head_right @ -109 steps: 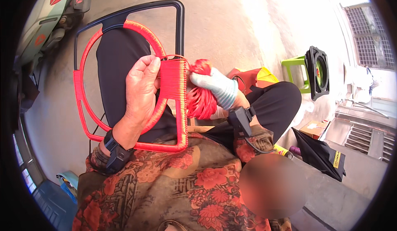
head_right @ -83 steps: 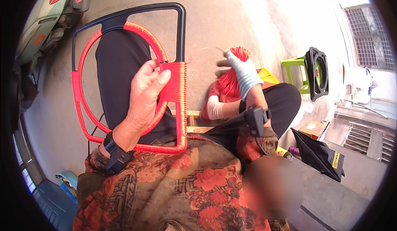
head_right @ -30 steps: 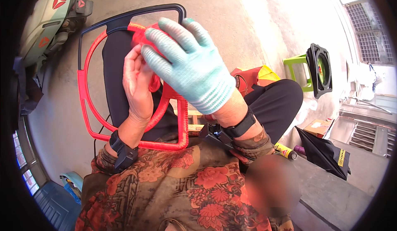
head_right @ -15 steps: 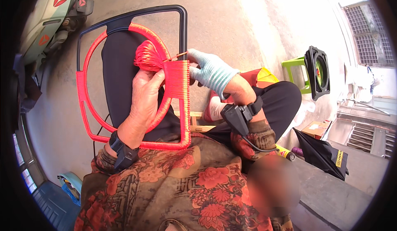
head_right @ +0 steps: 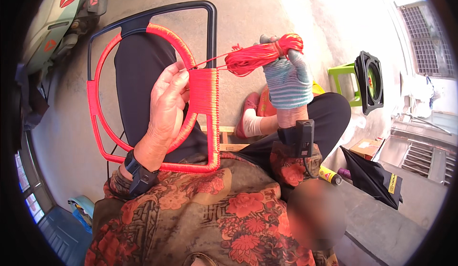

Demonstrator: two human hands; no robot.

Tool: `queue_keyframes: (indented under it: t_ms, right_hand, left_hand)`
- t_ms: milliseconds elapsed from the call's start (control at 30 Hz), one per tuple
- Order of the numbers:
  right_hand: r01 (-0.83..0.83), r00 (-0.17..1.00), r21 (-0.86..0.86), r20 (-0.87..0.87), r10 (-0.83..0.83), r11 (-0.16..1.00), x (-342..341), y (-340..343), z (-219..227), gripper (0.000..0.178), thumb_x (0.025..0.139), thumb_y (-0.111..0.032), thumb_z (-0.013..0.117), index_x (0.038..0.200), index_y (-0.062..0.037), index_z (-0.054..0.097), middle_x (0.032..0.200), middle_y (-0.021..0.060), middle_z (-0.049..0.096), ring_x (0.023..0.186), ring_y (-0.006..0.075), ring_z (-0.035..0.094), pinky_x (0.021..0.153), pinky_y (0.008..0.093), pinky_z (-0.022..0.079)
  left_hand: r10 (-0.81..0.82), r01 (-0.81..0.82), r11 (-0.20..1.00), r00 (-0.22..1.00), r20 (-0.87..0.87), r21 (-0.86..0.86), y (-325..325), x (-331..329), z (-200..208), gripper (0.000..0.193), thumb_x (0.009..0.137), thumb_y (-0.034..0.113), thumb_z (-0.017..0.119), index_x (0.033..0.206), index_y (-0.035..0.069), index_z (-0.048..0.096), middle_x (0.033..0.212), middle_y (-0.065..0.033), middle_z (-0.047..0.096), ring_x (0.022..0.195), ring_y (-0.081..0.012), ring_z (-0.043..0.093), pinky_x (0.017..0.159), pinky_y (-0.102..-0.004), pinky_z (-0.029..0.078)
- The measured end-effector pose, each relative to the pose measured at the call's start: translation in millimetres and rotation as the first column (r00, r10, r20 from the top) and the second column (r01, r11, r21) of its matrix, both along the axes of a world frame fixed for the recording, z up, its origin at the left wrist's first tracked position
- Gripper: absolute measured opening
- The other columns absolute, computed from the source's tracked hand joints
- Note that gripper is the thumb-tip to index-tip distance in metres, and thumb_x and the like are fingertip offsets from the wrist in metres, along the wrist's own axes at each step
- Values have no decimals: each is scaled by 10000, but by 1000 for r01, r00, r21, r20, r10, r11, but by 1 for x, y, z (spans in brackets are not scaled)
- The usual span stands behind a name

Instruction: The person is manually wrapping a circular furniture frame with red plastic cord to create a woven surface.

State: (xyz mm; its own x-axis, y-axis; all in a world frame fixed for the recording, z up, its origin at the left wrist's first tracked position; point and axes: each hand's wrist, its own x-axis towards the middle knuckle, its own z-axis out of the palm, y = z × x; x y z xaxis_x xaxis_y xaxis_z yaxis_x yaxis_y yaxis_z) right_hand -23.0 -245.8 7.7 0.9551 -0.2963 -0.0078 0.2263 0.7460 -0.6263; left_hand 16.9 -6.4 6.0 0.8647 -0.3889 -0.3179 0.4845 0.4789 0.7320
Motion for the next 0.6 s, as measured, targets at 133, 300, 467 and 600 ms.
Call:
queue_keyframes:
  t_ms: [133,300,467,600]
  right_hand:
    - [25,999,46,-40,-23,999,7,19,14,370,886,-228,619,1162,11,554,1105,162,615,1121,300,571,1030,451,419]
    - [-74,996,8,-57,74,997,20,16,35,299,957,-211,517,1139,21,569,1058,175,640,1038,271,614,1021,422,441]
    - [249,962,361,-203,-185,899,25,-12,5,214,954,-187,537,1012,15,577,952,133,663,852,268,666,990,434,471]
    - [-47,984,432,-135,117,901,38,7,4,297,962,-283,534,969,13,554,817,97,626,701,233,612,887,446,498]
  left_hand:
    - [-23,28,993,999,49,-113,-4,-1,0,299,941,70,570,1209,-27,481,1050,-94,646,922,-113,630,821,-252,508]
    - [-47,48,992,999,13,-114,-5,0,0,203,940,51,566,1124,-19,519,998,-91,666,876,-106,640,806,-244,513]
    - [-101,99,990,995,-9,-99,-11,-6,-1,163,934,69,586,1072,-6,543,961,-81,679,856,-103,643,795,-240,512]
    - [-87,85,992,996,-21,-93,-4,-6,-2,168,934,89,593,1065,-7,549,962,-84,682,845,-102,643,787,-245,510]
